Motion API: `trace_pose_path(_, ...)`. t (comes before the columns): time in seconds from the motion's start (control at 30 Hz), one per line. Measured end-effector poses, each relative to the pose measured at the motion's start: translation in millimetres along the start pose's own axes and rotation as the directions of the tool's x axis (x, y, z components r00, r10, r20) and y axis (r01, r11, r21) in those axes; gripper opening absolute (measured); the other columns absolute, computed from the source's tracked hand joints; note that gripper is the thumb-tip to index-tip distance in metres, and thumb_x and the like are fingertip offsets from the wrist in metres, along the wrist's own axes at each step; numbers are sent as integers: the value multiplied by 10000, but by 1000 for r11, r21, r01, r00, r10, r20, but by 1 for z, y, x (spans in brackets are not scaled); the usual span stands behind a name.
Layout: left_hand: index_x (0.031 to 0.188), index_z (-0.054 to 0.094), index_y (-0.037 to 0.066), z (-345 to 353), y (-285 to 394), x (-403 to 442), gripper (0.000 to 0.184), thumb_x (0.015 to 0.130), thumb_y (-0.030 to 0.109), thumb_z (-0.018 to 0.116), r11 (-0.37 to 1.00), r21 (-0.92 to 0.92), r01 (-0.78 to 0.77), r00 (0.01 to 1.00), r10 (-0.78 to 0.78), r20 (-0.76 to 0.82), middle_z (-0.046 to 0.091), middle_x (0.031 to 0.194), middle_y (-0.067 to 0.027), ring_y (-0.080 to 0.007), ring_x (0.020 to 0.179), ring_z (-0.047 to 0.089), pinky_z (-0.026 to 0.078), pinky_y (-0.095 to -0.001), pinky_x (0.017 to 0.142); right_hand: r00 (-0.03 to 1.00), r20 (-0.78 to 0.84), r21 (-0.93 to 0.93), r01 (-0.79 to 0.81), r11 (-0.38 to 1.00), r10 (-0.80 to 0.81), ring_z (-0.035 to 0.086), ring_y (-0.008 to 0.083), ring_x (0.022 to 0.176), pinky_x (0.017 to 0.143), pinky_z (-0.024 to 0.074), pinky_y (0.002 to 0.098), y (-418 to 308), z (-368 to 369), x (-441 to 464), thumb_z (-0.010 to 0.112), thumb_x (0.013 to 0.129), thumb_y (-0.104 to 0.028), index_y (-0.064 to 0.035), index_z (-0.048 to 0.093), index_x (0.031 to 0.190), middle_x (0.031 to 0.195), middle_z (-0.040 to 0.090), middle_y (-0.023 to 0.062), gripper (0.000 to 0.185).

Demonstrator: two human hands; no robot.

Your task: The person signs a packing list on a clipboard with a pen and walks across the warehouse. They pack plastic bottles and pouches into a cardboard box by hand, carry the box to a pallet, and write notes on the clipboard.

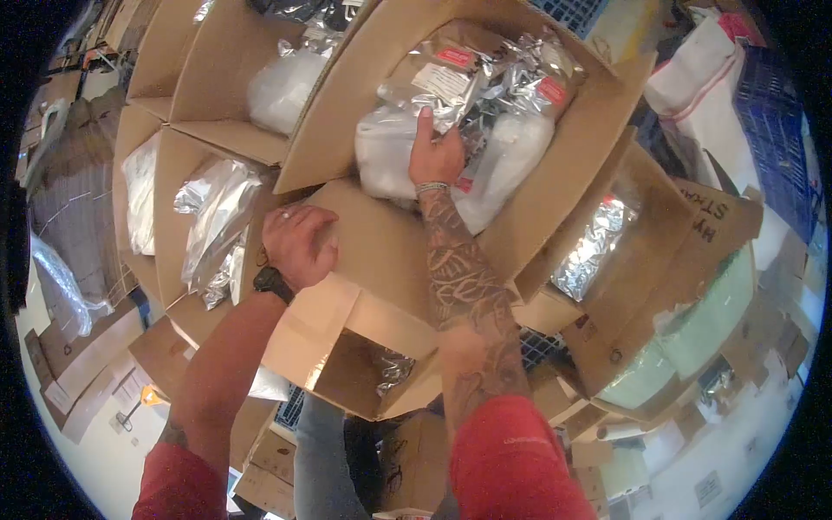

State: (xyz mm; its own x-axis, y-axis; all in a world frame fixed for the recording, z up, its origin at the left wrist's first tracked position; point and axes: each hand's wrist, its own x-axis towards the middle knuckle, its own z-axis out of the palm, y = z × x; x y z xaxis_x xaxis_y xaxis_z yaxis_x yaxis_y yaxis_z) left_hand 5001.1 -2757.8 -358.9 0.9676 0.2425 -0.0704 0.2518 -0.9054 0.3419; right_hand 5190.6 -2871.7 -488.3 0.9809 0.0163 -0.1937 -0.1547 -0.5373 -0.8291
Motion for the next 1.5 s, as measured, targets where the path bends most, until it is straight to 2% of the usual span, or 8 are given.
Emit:
trace_pose_path(0.07,920,633,117,3,3,1,310,675,298,580,1000,-25,-18,1000,18,5,647,909,-77,-287,911,594,371,-431,892,941,-142,235,-269,934,307,584,420,840,767,439,457,-3,-3,7,549,879,-475,45,620,821,814,608,253,528)
trace_pose_path(0.13,918,635,118,4,0,0,311,676,306,577,1000,-21,-5,1000,6,24,646,912,-81,-288,925,590,369,-431,888,937,-123,216,-296,930,327,581,432,922,805,436,472,-2,3,16,472,897,-525,76,626,854,925,609,310,622)
trace_pose_path(0.27,912,638,123,3,0,0,312,675,316,573,999,-29,-14,999,15,32,646,913,-79,-290,932,587,369,-431,878,919,95,-188,-360,914,382,576,483,951,869,437,506,-15,7,22,295,917,-565,93,640,865,933,600,359,744)
trace_pose_path(0.37,906,640,130,6,1,2,314,657,312,582,1000,-13,-11,1000,11,25,646,910,-79,-293,935,586,369,-433,874,991,9,-256,-126,959,133,613,470,838,794,472,530,-1,9,20,347,938,-464,65,659,808,835,622,321,628)
trace_pose_path(0.73,994,637,162,7,-3,-7,432,623,381,616,992,36,124,987,-127,103,634,1030,-60,-265,1042,557,318,-460,980,970,-40,-347,-240,907,242,605,473,825,746,470,527,-14,-16,-16,376,944,-445,71,649,868,867,630,299,589)
trace_pose_path(1.27,916,665,116,-20,4,2,427,700,478,594,968,-159,194,968,-162,194,661,919,-110,-270,957,599,367,-423,918,987,86,-433,159,887,-135,580,500,818,755,446,531,-15,-28,-99,391,955,-380,144,576,954,806,596,347,555)
trace_pose_path(1.37,899,657,144,-23,-1,0,353,696,431,622,964,-222,149,975,-106,193,659,924,-86,-278,935,600,362,-432,919,960,115,-506,278,816,-256,579,499,821,767,445,529,-11,-30,-105,400,952,-376,153,546,990,796,595,341,550)
trace_pose_path(1.5,903,640,125,-34,-7,-22,289,756,373,629,927,-324,-187,977,141,-160,639,957,-77,-299,914,592,368,-449,943,941,331,-522,249,816,-75,576,500,820,755,445,525,-27,-48,-97,418,943,-372,137,578,894,797,598,334,536)
